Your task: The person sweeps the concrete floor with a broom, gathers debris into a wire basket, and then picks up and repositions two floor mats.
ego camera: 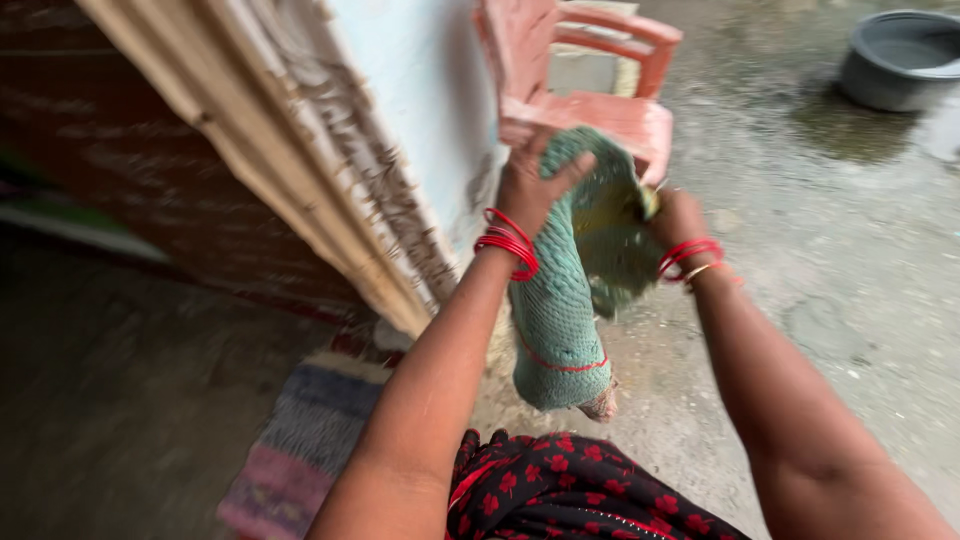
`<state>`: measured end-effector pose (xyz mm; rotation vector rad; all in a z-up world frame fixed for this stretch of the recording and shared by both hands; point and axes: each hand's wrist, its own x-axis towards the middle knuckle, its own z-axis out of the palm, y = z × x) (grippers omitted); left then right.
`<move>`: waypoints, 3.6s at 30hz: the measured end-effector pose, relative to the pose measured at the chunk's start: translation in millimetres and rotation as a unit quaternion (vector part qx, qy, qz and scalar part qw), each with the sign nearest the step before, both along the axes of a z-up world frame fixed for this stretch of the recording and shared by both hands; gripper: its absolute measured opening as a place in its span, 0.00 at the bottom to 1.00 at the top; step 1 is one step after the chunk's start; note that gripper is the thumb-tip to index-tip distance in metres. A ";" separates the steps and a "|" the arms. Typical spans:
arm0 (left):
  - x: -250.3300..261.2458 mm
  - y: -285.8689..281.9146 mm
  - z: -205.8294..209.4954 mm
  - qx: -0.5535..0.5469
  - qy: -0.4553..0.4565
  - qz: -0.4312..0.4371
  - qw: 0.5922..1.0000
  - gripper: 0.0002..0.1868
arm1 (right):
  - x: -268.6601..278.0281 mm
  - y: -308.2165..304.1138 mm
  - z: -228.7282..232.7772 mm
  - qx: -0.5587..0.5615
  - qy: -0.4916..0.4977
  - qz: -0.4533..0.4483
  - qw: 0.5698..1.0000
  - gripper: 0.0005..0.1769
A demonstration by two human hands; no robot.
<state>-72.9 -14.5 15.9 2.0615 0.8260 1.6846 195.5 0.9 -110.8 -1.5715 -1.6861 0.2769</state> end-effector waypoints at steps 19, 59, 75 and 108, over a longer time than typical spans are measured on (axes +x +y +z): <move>-326.6 -183.9 -33.9 -0.090 -0.076 0.368 0.922 0.19 | -248.1 -42.2 55.9 -0.048 -0.315 0.184 0.930 0.18; -702.5 -261.9 -71.3 -0.138 -0.124 0.698 0.692 0.21 | -811.4 53.5 64.4 -0.064 -0.298 0.408 0.861 0.18; -927.4 -228.5 -96.0 -0.259 -0.200 0.702 0.633 0.20 | -1073.8 129.5 3.1 -0.184 -0.050 0.494 0.848 0.15; -1167.6 -216.7 -46.2 -0.272 -0.233 0.739 0.570 0.17 | -1412.5 175.5 30.2 -0.149 -0.094 0.579 0.796 0.22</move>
